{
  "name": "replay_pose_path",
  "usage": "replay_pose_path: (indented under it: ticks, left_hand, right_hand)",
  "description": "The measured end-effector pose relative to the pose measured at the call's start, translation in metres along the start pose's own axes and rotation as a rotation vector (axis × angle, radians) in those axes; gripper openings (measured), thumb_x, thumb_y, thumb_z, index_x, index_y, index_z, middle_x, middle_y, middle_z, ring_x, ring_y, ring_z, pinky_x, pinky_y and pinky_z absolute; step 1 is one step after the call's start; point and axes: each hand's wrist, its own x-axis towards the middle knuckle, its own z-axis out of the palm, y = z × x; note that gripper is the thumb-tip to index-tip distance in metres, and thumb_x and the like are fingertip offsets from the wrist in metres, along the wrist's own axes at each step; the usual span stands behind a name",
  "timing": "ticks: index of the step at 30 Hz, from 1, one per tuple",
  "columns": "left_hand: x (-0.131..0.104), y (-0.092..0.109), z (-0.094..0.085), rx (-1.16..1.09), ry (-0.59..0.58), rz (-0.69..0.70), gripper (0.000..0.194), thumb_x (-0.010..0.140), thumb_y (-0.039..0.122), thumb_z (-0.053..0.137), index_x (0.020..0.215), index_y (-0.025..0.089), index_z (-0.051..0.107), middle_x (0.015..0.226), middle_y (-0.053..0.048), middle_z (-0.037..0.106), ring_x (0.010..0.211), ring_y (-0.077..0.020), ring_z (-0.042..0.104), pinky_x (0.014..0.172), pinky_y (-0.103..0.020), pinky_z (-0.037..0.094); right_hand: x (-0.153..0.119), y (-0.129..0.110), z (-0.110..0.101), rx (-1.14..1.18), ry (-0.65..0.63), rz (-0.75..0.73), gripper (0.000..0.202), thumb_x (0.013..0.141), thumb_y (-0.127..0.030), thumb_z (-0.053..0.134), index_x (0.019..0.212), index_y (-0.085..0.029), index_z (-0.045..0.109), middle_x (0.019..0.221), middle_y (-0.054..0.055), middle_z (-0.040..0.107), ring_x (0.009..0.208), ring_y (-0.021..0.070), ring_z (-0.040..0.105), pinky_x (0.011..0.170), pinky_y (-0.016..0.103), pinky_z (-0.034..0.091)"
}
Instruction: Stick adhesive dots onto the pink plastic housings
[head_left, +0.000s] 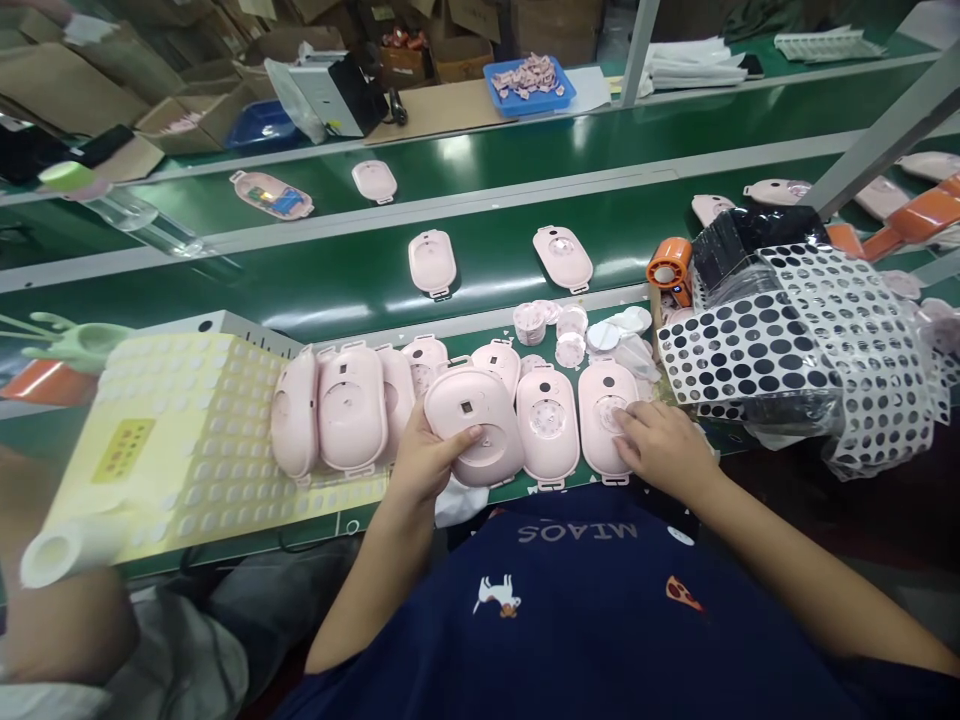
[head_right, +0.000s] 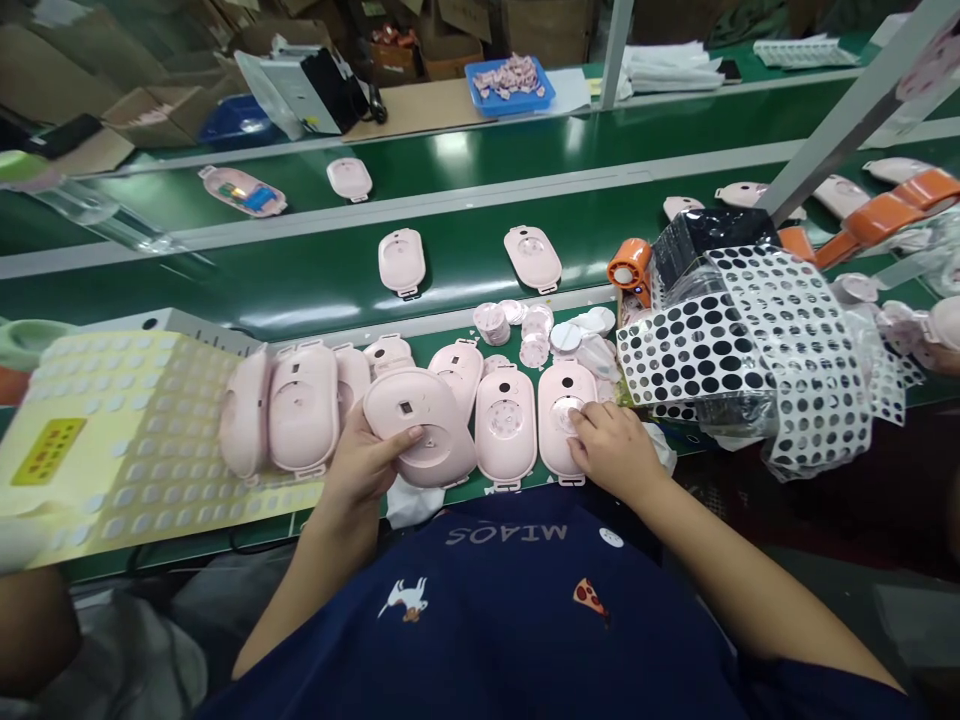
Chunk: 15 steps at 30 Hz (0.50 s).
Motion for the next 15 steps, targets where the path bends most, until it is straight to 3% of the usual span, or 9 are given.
replay_pose_path:
  ticks: [7,15]
  left_hand:
    - [0.000,-0.005,-0.001,0.020,-0.013,-0.009,0.073,0.048,0.025,0.097,0.113,0.017,0.064,0.107,-0.008,0.074,0.101,-0.0266,0.070,0.087,-0.037,0.058]
    - [0.001,-0.006,0.001,0.049,-0.035,0.003,0.073,0.049,0.029,0.097,0.114,0.017,0.065,0.111,-0.010,0.074,0.106,-0.0299,0.070,0.091,-0.041,0.058]
  right_hand:
    - [-0.001,0.005,0.006,0.078,-0.031,0.078,0.027,0.101,-0.025,0.051,0.109,-0.022,0.077,0.098,0.008,0.072,0.089,0.0229,0.057,0.080,0.035,0.037]
    - [0.008,0.008,0.014,0.296,-0.075,0.275,0.022,0.092,-0.029,0.060,0.103,-0.020,0.076,0.089,0.009,0.066,0.091,0.0270,0.061,0.082,0.038,0.046]
